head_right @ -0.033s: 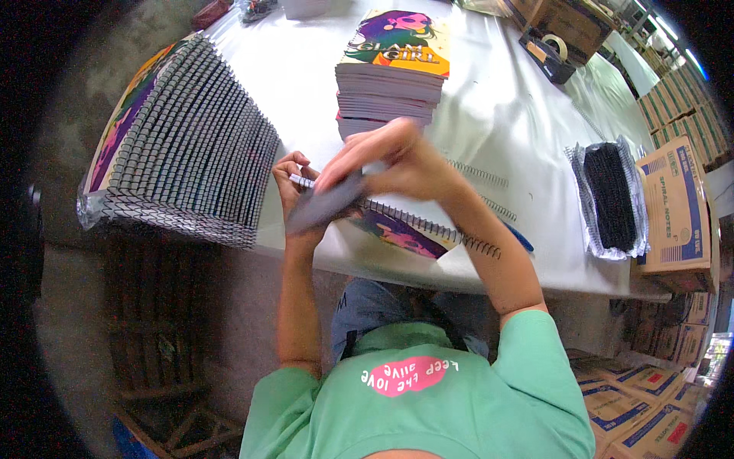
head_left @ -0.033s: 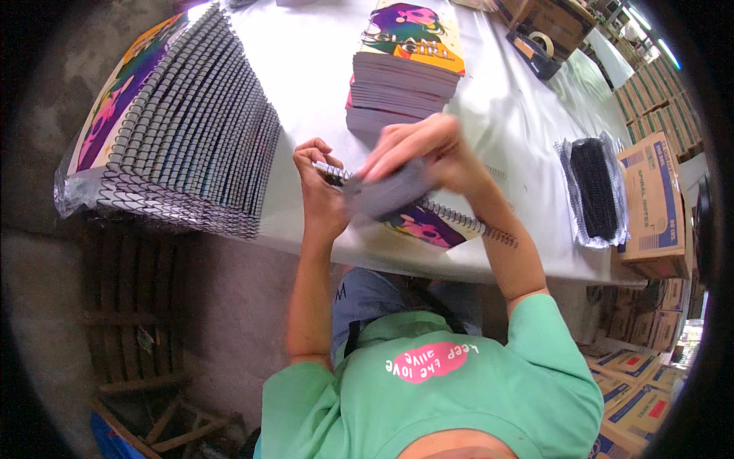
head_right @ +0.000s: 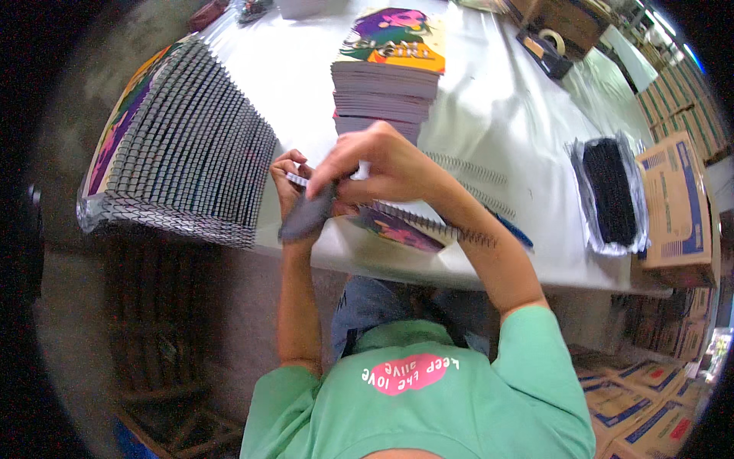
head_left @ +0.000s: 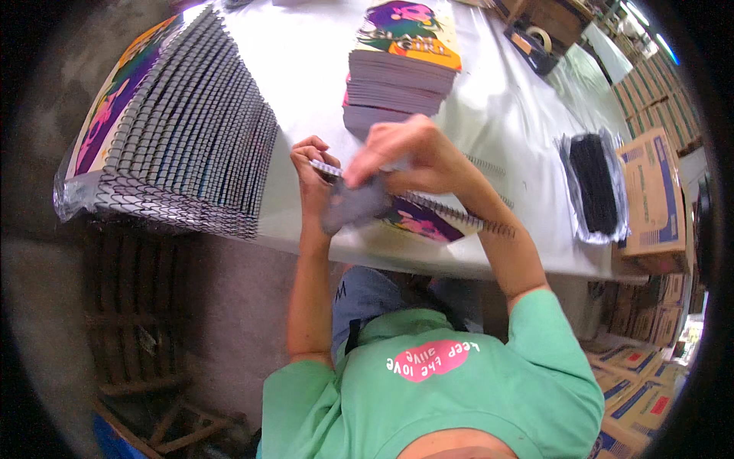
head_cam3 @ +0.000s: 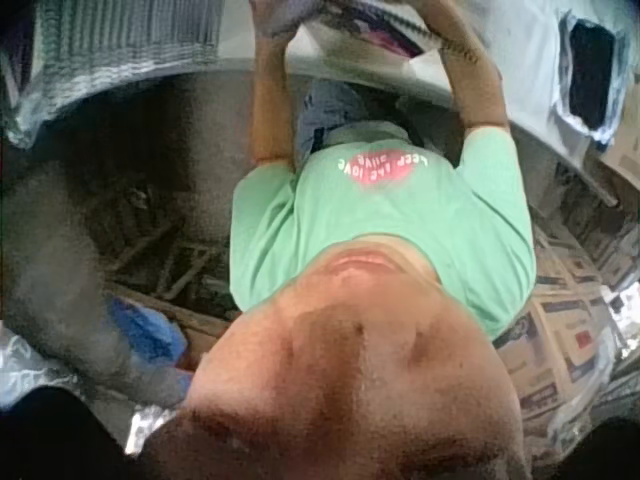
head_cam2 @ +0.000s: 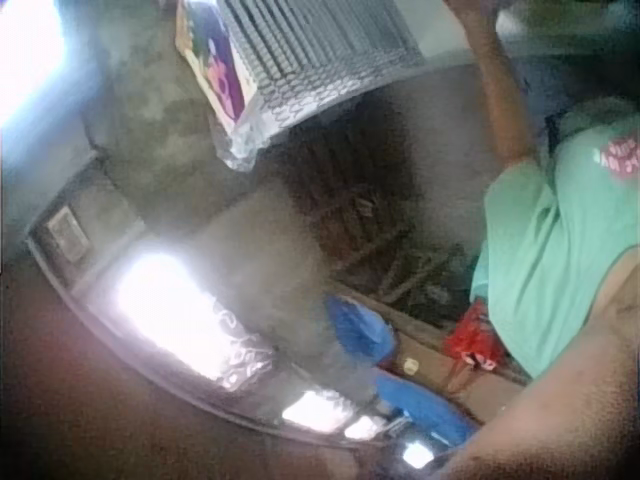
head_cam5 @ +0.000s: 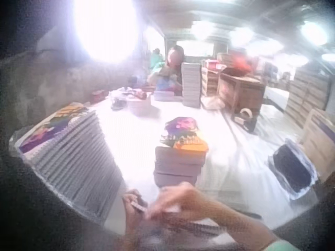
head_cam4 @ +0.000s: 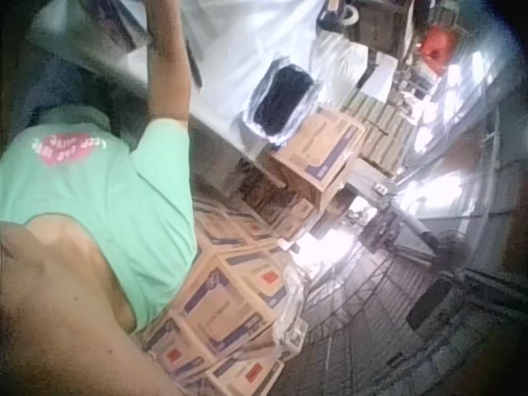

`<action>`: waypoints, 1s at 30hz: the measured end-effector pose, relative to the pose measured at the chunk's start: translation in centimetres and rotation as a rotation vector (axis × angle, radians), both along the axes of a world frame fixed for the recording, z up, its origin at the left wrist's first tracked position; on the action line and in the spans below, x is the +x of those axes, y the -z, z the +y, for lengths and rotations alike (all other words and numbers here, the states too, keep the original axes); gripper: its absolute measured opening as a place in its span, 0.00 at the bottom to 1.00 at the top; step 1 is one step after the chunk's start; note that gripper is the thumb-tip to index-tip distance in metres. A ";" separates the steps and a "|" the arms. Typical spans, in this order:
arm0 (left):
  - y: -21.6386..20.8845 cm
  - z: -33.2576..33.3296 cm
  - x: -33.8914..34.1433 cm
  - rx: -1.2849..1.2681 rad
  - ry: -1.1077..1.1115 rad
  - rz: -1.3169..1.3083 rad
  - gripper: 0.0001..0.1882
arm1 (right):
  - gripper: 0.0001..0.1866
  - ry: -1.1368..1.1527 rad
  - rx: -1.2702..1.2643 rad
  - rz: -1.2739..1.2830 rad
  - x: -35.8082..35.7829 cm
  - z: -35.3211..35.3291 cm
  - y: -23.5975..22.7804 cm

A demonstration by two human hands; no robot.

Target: The person manually assembles spiral notebooks by threading a plastic coil through the pre-punched holes of a notebook stack, trimming the excess coil with pliers, and placing the finished notebook onto a growing stack.

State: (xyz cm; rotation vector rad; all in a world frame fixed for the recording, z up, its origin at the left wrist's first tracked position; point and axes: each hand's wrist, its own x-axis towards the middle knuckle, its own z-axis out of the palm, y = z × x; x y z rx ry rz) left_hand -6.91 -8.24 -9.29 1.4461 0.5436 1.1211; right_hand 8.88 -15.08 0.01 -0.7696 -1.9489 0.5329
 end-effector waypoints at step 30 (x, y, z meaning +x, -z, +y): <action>-4.9 -7.7 0.8 0.833 -0.405 0.163 0.11 | 0.29 1.169 -0.184 0.063 -3.1 -18.5 4.8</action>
